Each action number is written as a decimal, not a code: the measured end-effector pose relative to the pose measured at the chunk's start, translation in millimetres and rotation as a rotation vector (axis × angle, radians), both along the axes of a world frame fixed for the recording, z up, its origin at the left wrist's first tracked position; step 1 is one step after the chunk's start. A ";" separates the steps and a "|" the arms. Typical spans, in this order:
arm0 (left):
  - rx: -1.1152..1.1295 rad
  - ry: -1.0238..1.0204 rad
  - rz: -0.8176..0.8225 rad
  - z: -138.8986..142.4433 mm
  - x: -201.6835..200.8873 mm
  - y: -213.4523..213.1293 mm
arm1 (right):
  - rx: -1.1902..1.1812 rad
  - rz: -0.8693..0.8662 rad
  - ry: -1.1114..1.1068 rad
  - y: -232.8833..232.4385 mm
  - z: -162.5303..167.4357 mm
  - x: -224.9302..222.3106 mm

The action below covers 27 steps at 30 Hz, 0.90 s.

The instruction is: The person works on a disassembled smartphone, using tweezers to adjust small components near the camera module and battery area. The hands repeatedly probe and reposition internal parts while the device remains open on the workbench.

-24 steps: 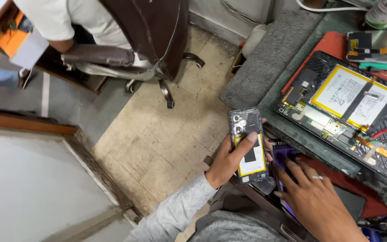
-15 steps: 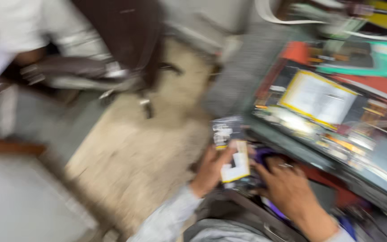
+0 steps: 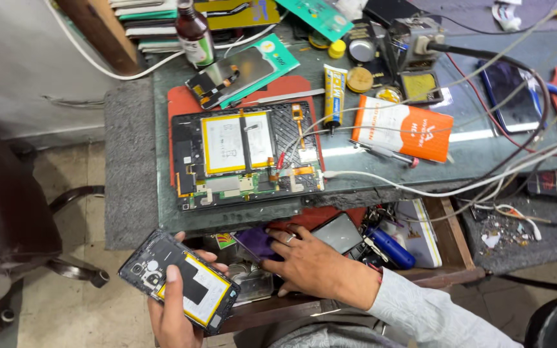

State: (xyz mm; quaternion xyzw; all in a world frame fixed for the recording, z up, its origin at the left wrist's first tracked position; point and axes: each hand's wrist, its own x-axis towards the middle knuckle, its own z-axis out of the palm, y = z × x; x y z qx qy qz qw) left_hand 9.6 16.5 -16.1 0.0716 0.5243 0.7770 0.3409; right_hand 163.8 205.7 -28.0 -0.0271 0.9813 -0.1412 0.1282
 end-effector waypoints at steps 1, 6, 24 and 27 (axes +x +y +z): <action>-0.013 -0.005 0.016 -11.7 3.1 -7.9 | 0.006 0.007 0.024 1.5 -1.0 3.5; 0.102 -0.136 -0.229 -120.4 -29.7 -33.4 | 0.058 -0.123 0.141 4.6 -13.7 26.5; -0.092 0.106 -0.009 -31.6 32.9 -8.3 | 0.244 -0.763 -0.108 72.7 18.9 127.6; -0.073 0.149 0.017 -4.4 43.4 5.0 | 0.234 -0.708 -0.006 69.8 13.5 129.0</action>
